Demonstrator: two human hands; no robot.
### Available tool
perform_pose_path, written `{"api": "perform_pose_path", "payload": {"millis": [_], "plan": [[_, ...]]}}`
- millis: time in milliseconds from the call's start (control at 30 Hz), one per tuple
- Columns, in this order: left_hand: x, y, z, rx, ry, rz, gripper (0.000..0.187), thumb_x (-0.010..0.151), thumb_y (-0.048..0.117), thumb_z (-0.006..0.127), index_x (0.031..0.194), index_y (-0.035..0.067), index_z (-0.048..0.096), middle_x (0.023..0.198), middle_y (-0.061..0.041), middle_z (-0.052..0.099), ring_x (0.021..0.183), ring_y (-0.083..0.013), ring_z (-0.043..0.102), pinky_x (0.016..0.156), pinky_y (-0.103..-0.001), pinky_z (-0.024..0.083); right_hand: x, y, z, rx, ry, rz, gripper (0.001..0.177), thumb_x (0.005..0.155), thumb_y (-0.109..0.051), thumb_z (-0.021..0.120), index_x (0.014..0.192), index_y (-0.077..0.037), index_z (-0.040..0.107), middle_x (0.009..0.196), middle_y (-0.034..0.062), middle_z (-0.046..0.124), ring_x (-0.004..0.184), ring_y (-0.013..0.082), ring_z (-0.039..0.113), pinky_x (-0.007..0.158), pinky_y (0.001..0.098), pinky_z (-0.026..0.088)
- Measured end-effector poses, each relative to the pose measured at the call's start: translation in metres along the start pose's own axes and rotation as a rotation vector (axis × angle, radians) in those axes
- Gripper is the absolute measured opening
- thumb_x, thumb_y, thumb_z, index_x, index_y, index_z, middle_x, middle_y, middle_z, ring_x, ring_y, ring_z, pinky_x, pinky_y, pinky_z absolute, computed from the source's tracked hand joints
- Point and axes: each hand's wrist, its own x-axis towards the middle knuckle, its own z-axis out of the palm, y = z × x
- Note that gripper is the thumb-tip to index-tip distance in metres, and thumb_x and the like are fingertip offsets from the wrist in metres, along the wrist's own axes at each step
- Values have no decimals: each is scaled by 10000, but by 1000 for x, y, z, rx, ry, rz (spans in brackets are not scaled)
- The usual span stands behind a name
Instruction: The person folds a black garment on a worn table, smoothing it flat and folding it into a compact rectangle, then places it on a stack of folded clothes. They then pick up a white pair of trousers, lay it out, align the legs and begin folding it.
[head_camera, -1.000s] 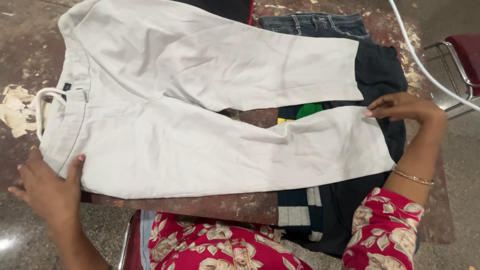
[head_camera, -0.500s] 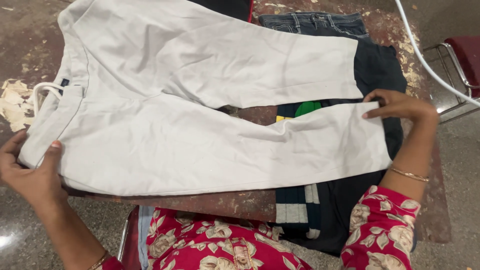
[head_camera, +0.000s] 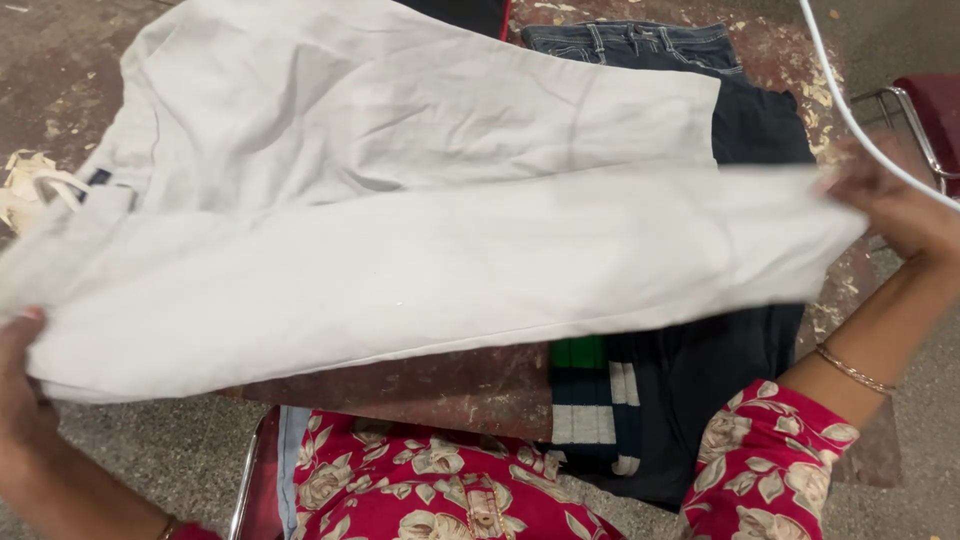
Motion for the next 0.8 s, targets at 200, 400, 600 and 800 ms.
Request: {"api": "perform_pose_path", "payload": {"millis": [200, 400, 600, 800], "plan": [[-33, 4, -7, 821, -2, -26, 592, 909, 172, 784, 1454, 30, 599, 1170, -416, 665, 975, -549, 660, 779, -672, 527, 13, -35, 28, -319, -530, 363, 689, 787, -378, 919, 1411, -171, 713, 950, 285, 760, 702, 357, 670, 588, 416, 463], [-35, 24, 26, 1117, 124, 537, 509, 1031, 267, 752, 1399, -23, 554, 1433, -314, 561, 1321, -473, 542, 1134, -628, 446, 19, -53, 44, -191, -391, 380, 600, 805, -434, 817, 1309, -138, 681, 1033, 67, 751, 849, 176, 725, 763, 332, 576], [-55, 37, 153, 1112, -396, 672, 689, 916, 371, 717, 1535, 134, 529, 1688, -169, 310, 1573, -392, 269, 1255, -701, 176, 43, -49, 86, 112, 60, 152, 536, 974, -423, 762, 1298, -5, 675, 1034, 112, 726, 862, 150, 701, 710, 335, 560], [-110, 12, 247, 1042, -883, 970, 827, 852, 602, 597, 1550, 211, 386, 1665, -166, 148, 1528, -411, 61, 1152, -708, 36, 59, -47, 141, 67, 59, 99, 669, 911, -478, 809, 1301, 42, 655, 919, 99, 719, 791, 154, 674, 700, 282, 521]]}}
